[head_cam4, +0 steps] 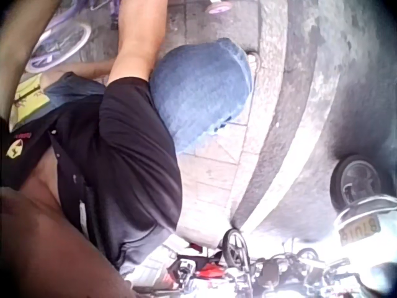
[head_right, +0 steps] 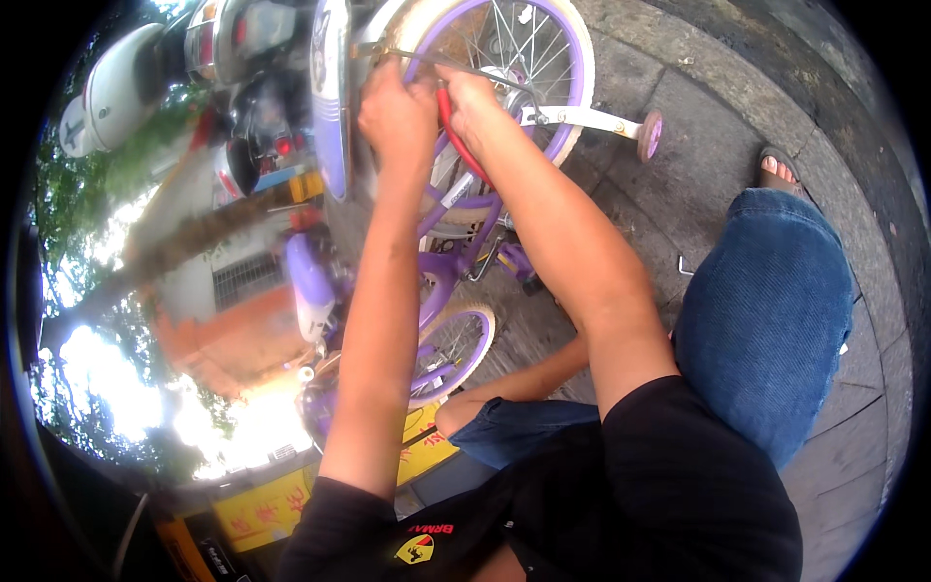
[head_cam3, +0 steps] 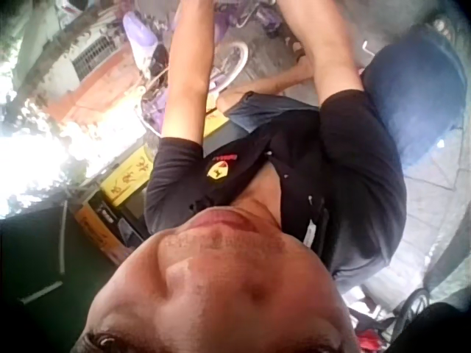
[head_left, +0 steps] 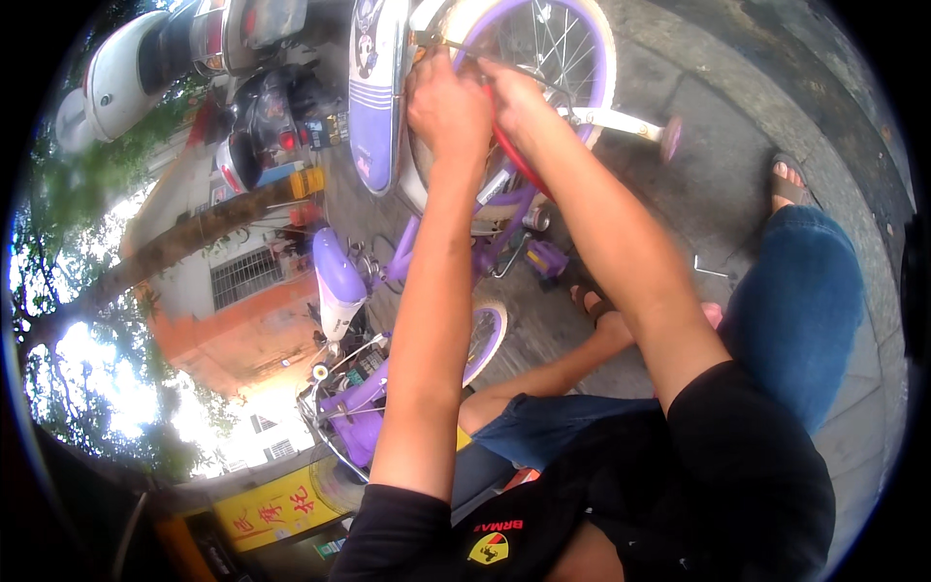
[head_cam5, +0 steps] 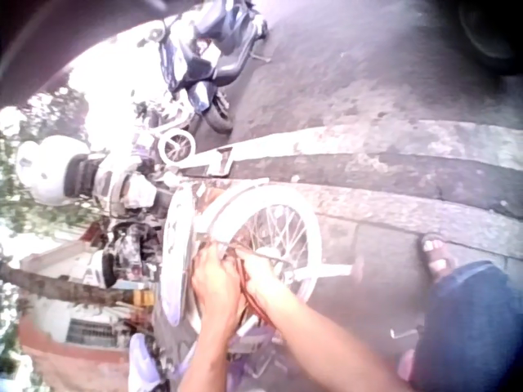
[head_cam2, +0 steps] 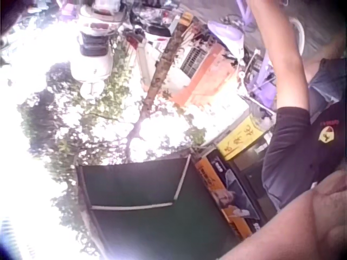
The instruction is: The person repairs a purple bicycle by cleaning the chain and gears with a spray and a purple tool, then uses a red air hose to inflate the tires, and finally tightens various bolts and components on the handlebars and front fork using a metal tool.
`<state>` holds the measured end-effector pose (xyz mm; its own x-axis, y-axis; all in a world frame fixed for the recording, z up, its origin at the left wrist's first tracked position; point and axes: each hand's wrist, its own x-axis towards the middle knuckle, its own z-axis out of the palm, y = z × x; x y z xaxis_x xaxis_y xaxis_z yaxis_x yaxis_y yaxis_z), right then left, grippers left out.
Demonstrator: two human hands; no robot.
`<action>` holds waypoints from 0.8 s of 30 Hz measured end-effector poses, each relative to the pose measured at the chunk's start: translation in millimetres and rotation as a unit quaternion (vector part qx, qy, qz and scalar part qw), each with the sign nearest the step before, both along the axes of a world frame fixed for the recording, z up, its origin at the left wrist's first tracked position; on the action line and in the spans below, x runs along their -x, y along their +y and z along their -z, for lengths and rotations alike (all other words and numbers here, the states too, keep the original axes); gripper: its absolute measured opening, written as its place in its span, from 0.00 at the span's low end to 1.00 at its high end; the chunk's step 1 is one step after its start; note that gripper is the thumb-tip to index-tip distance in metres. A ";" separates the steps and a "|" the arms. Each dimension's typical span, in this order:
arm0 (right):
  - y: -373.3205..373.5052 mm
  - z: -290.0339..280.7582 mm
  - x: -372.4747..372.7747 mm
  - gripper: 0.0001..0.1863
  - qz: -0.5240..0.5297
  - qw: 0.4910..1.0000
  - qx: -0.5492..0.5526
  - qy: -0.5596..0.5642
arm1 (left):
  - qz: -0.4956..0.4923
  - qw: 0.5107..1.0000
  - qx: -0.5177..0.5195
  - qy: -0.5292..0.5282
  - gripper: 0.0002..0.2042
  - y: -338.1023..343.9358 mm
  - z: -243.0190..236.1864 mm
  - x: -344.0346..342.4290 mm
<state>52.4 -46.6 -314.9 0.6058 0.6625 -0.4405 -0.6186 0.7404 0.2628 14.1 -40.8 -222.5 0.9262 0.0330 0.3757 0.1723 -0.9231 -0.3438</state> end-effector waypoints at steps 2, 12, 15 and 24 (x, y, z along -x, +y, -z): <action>3.5 -2.0 0.0 0.14 0.022 1.000 -0.004 0.006 | -0.001 1.000 -0.001 -0.002 0.17 0.3 1.2 -0.5; 8.0 -2.3 -1.8 0.14 0.037 0.999 -0.017 0.013 | 0.019 0.999 0.037 0.007 0.18 2.3 3.0 -4.6; 2.5 -7.2 -0.9 0.13 0.026 0.999 -0.037 0.029 | 0.075 0.997 0.024 -0.025 0.19 5.3 5.5 -2.1; 8.7 -2.5 -1.6 0.14 0.047 0.998 0.023 0.016 | 0.020 0.996 0.088 -0.009 0.22 3.5 0.8 -5.0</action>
